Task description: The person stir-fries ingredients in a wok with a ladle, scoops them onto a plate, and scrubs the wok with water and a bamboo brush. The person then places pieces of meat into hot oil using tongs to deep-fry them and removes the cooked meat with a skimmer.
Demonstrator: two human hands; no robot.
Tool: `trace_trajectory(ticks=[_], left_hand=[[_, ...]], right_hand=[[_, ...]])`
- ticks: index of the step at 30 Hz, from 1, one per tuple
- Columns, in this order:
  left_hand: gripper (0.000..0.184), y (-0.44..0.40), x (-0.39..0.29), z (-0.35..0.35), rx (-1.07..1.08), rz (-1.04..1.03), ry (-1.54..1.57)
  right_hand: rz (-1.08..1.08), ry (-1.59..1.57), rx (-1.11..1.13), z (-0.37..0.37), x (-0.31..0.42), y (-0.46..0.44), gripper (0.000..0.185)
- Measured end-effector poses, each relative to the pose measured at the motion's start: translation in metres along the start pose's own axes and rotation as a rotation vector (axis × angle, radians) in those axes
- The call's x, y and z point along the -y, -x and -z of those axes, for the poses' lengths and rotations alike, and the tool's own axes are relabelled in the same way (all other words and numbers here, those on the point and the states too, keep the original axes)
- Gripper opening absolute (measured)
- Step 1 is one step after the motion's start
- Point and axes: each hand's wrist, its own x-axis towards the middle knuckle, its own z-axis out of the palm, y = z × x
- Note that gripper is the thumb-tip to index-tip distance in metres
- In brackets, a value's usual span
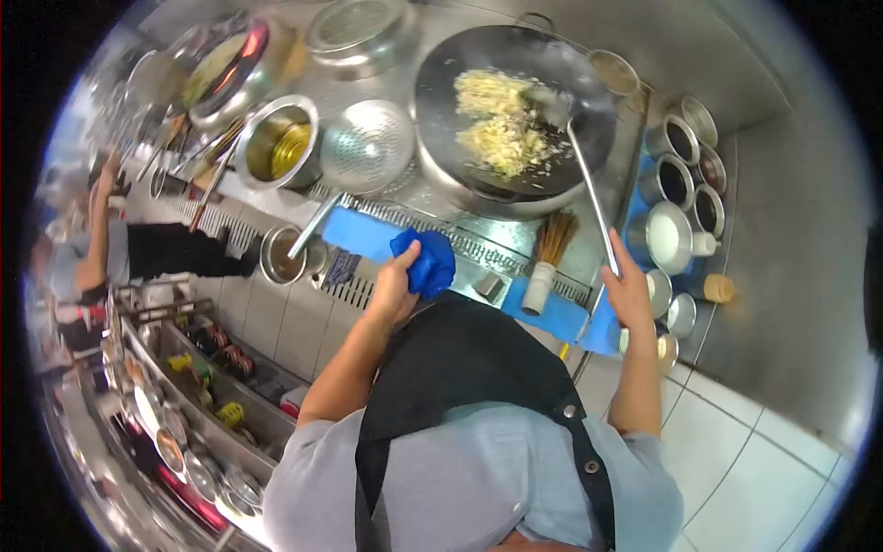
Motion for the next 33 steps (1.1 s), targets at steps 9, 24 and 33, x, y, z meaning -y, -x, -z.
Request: trace_trajectory(ticks=[9,24,33], left_hand=[[0.046,-0.121,-0.026,-0.095,0.15,0.043,-0.377],[0.024,-0.126,0.017,-0.071,0.189,0.051,-0.293],[0.018,-0.07,-0.034,-0.05,0.304,0.116,-0.453]], right_hand=[[-0.087,-0.188,0.192,-0.043,0.055,-0.05,0.07],[-0.225,0.283,0.21,0.009,0.13,0.034,0.063],[-0.289,0.118,0.168,0.004,0.188,0.099,0.063]])
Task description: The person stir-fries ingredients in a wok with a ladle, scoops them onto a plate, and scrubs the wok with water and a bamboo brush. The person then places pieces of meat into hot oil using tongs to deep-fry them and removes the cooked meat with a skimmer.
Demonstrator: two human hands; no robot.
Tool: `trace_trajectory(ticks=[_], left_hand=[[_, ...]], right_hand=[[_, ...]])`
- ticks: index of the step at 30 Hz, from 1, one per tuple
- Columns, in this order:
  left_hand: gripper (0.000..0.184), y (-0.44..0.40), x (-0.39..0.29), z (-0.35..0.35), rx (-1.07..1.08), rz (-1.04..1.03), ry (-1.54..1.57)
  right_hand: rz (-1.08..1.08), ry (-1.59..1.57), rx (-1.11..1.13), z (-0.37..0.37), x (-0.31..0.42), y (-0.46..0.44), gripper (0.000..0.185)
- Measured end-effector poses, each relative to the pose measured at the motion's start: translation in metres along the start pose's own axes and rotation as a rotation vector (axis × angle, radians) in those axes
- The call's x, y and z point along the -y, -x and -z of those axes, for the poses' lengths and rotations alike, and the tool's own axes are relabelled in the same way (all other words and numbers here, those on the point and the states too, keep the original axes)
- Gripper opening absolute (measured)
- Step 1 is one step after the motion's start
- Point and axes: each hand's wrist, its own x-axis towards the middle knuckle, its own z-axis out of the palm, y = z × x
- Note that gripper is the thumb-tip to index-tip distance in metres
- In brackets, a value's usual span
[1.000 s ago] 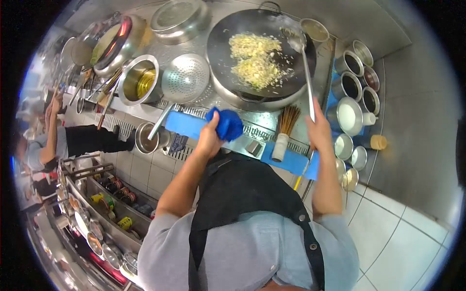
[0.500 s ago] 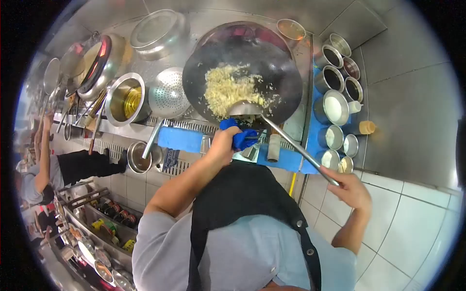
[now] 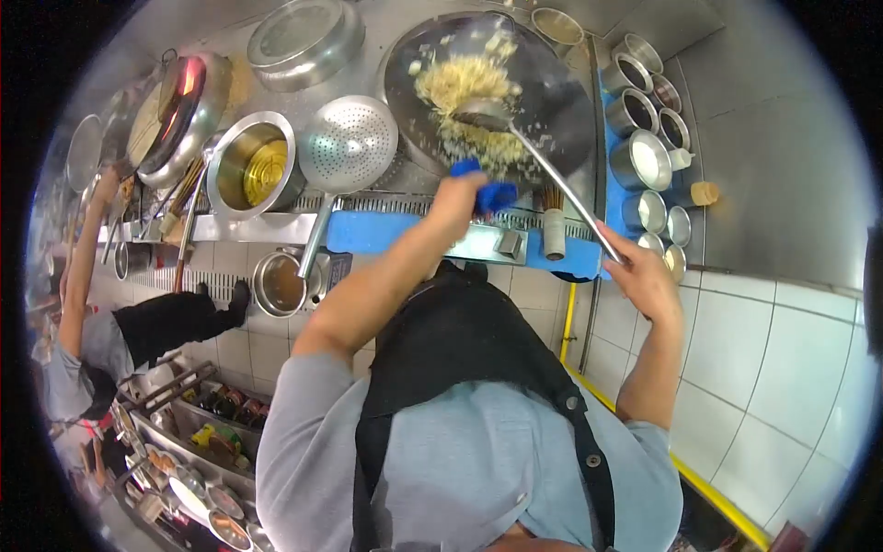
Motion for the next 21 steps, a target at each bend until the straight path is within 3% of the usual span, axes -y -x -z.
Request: trace_trajectory(ticks=[2,4,6,7,10,13,14,17,20,21], left_hand=[[0.018,-0.031,-0.024,0.002,0.032,0.007,0.137],[0.023,-0.045,0.005,0.009,-0.03,-0.068,0.004],[0.025,-0.007,0.042,0.014,-0.016,-0.096,-0.032],[0.024,0.025,0.045,0.018,0.014,0.013,-0.112],[0.026,0.071,0.034,0.013,0.056,-0.105,-0.007],[0.025,0.019,-0.021,0.009,0.008,0.007,-0.028],[0.017,0.014,-0.05,0.001,0.021,0.081,0.099],[0.02,-0.037,-0.02,0.015,0.059,0.025,0.075],[0.022,0.005,0.031,0.027,0.053,0.006,-0.117],[0.024,0.029,0.036,0.026,0.059,-0.035,-0.053]], right_hand=[[0.011,0.107,-0.083,-0.023,0.009,-0.02,0.063],[0.037,0.127,-0.219,-0.058,0.016,-0.058,0.062],[0.021,0.068,-0.3,-0.072,0.025,-0.08,0.062],[0.027,0.033,-0.285,-0.067,0.028,-0.067,0.062],[0.011,-0.094,-0.223,-0.029,0.039,0.0,0.062],[-0.021,-0.106,-0.122,-0.017,0.045,0.038,0.062],[0.028,-0.009,-0.154,-0.027,0.039,0.03,0.061],[0.002,0.145,-0.217,-0.066,0.04,-0.025,0.059],[-0.17,-0.149,-0.214,-0.076,0.054,-0.052,0.06],[-0.094,-0.266,-0.245,-0.074,0.047,-0.047,0.059]])
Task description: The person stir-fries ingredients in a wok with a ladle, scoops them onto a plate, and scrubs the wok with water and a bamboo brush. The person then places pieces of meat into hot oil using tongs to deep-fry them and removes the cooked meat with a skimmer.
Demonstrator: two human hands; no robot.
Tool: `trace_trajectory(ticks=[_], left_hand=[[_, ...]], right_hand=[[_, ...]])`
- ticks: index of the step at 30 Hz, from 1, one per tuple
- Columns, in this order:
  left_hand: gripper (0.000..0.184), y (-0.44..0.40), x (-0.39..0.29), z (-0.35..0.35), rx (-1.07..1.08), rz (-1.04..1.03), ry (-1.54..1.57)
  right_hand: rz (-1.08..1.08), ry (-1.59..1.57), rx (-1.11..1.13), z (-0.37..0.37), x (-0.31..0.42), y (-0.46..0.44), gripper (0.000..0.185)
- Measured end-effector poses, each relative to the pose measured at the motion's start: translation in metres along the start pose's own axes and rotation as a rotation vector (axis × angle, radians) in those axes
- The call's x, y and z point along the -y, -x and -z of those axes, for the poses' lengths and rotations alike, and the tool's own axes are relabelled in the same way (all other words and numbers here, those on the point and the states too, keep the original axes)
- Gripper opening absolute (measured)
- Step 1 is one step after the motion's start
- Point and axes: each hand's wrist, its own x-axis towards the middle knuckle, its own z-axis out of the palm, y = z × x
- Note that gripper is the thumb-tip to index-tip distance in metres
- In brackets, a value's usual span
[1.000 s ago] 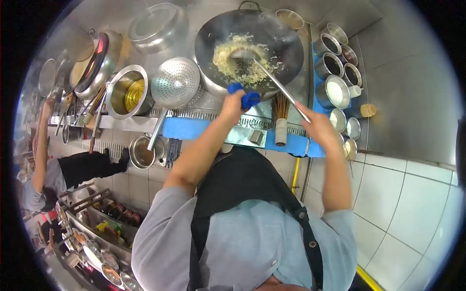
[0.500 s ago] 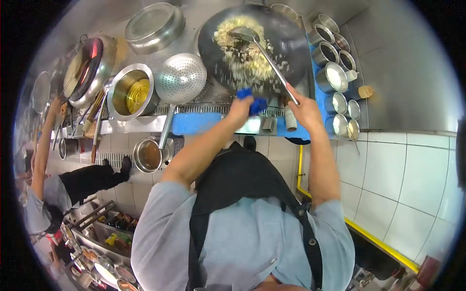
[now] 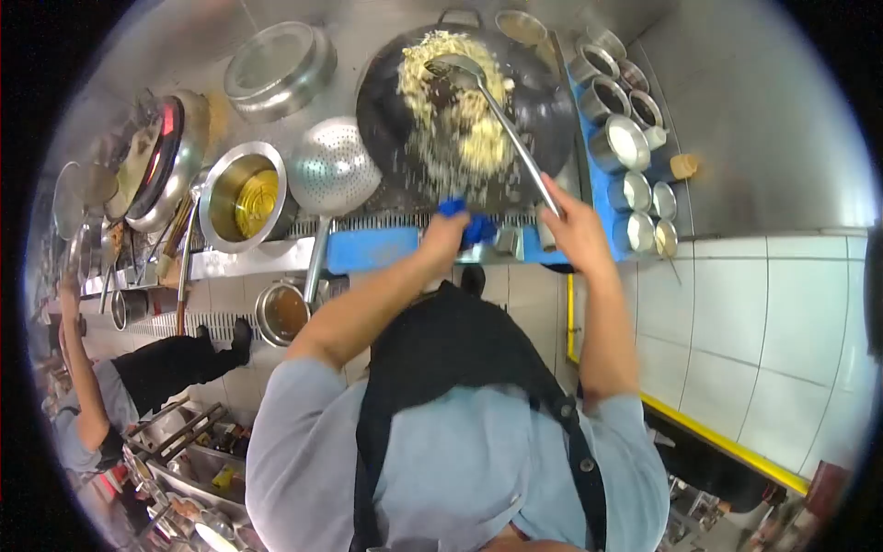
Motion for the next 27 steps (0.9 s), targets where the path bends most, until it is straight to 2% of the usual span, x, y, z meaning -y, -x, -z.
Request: trace_trajectory(ticks=[1,3,4,5,7,10,13,15,16,18,19,21,24,27], left_hand=[[0.025,0.025,-0.015,-0.002,0.055,0.025,-0.023],[0.021,-0.004,-0.002,0.0,-0.053,-0.123,-0.039],[0.019,-0.017,-0.023,0.001,-0.051,0.061,-0.154],[0.02,-0.047,-0.029,-0.001,-0.035,-0.023,0.084],[0.023,-0.091,-0.048,-0.002,-0.003,-0.009,0.216],[0.028,-0.119,-0.056,-0.003,-0.007,-0.017,0.198],[0.033,-0.117,-0.043,-0.006,-0.117,-0.028,0.247],[0.035,-0.092,-0.026,-0.001,-0.166,-0.071,0.328],[0.041,-0.069,-0.024,0.001,-0.158,-0.099,0.264],[0.042,-0.043,0.002,0.021,-0.212,-0.241,-0.151],[0.043,-0.032,0.02,0.028,-0.213,-0.242,-0.306],[0.044,-0.026,0.043,0.035,-0.215,-0.254,-0.614],[0.055,-0.019,0.065,0.034,-0.246,-0.467,-1.427],[0.057,-0.014,0.078,0.026,-0.322,-0.473,-1.552]], right_hand=[[0.066,-0.126,-0.007,0.005,-0.006,0.003,0.059],[-0.071,-0.448,0.093,0.015,-0.009,0.028,0.059],[-0.045,-0.537,0.11,0.023,0.002,0.037,0.06],[-0.04,-0.634,0.148,0.027,0.0,0.035,0.062],[-0.046,-0.789,0.222,0.031,0.006,0.025,0.062],[-0.124,-1.015,0.377,0.016,-0.007,-0.028,0.064],[-0.317,-0.762,0.358,-0.013,-0.028,-0.093,0.062],[-0.229,-0.5,0.283,-0.022,-0.03,-0.11,0.06],[-0.176,-0.369,0.249,-0.024,-0.029,-0.119,0.059],[-0.084,-0.312,0.216,-0.016,-0.023,-0.114,0.058],[-0.028,-0.282,0.194,-0.01,-0.021,-0.113,0.057],[-0.056,-0.387,0.293,0.0,-0.033,-0.115,0.056],[-0.121,-0.395,0.4,0.001,-0.055,-0.127,0.055],[-0.01,-0.235,0.296,0.006,-0.055,-0.15,0.055]])
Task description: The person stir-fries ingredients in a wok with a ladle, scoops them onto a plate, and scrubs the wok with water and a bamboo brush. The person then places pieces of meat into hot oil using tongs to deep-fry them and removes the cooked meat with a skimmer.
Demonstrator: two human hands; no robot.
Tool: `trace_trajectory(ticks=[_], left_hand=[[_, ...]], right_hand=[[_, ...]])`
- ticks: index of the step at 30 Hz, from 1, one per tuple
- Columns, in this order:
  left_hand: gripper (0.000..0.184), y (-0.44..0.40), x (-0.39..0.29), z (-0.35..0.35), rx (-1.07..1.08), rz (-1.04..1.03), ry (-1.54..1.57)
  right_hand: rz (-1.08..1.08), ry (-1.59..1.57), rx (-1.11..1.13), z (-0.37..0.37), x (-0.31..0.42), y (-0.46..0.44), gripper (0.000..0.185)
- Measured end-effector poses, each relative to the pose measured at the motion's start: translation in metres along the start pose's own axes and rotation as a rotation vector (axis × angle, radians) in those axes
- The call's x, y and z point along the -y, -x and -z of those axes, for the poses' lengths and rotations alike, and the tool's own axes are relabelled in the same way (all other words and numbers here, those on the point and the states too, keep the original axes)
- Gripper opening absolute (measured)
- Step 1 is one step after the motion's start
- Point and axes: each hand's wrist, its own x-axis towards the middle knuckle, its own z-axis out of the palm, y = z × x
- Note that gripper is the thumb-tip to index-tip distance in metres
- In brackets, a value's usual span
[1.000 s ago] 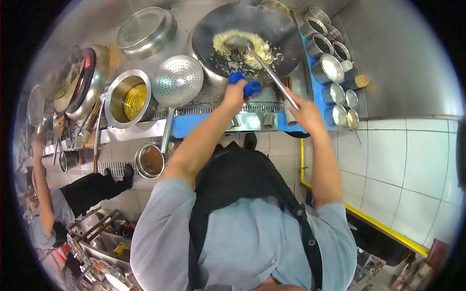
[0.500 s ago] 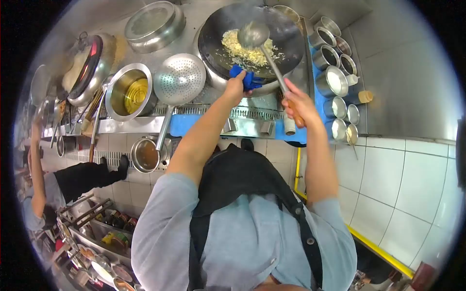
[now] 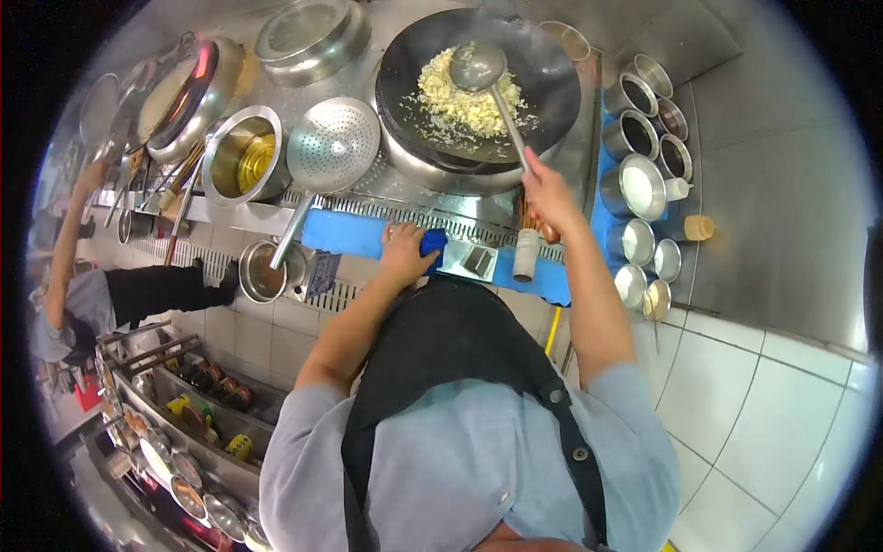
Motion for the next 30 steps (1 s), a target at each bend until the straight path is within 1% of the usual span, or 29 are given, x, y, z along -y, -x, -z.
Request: trace_trajectory(ticks=[1,4,7,10,11,13,14,17,19,20,21,23,24,25,26,28,30], left_hand=[[0.059,0.003,-0.002,-0.001,-0.006,0.03,-0.021],[0.06,0.014,-0.016,0.012,-0.216,0.067,0.113],[0.06,0.041,-0.031,0.026,-0.401,0.192,0.221],[0.056,0.097,-0.032,-0.003,-0.325,0.283,0.326],[0.055,0.107,-0.032,-0.014,-0.218,0.346,0.356],[0.052,0.116,-0.03,-0.043,-0.012,0.462,0.417],[0.051,0.118,-0.028,-0.064,0.018,0.498,0.456],[0.047,0.107,-0.015,-0.132,0.085,0.617,0.576],[0.047,0.084,0.015,-0.202,0.176,0.616,0.685],[0.048,0.08,0.024,-0.233,0.23,0.617,0.739],[0.048,0.07,0.027,-0.251,0.281,0.747,0.85],[0.047,0.052,0.027,-0.282,0.402,0.989,1.061],[0.046,0.053,0.028,-0.316,0.223,0.857,1.116],[0.045,0.043,0.023,-0.329,0.117,0.815,1.216],[0.044,0.034,0.017,-0.333,0.036,0.813,1.342],[0.042,0.017,0.003,-0.333,-0.071,0.892,1.615],[0.041,0.006,-0.007,-0.333,-0.178,0.939,1.824]], right_hand=[[-0.002,-0.085,0.025,0.015,-0.001,0.006,0.054],[-0.054,-0.088,0.004,0.06,-0.001,0.042,0.056],[-0.11,-0.066,0.051,0.097,-0.014,0.04,0.056],[-0.1,0.136,0.108,0.101,-0.022,-0.003,0.056],[-0.026,0.169,0.109,0.097,-0.027,-0.018,0.055],[-0.003,0.207,0.088,0.087,-0.016,-0.037,0.056],[0.007,0.231,0.081,0.085,-0.01,-0.038,0.056],[0.007,0.147,0.161,0.107,0.004,-0.03,0.056],[0.054,0.293,0.137,0.117,0.001,0.005,0.056],[-0.026,0.247,0.161,0.121,0.006,0.033,0.055],[-0.099,0.2,0.181,0.122,0.014,0.046,0.055],[-0.172,0.222,0.216,0.118,0.012,0.041,0.056],[-0.208,0.228,0.219,0.116,0.007,0.038,0.056],[-0.176,0.287,0.2,0.112,0.0,0.02,0.057],[-0.141,0.296,0.167,0.102,-0.001,0.002,0.056],[-0.072,0.312,0.106,0.076,0.002,-0.025,0.056],[-0.086,0.215,0.089,0.06,0.008,-0.033,0.057]])
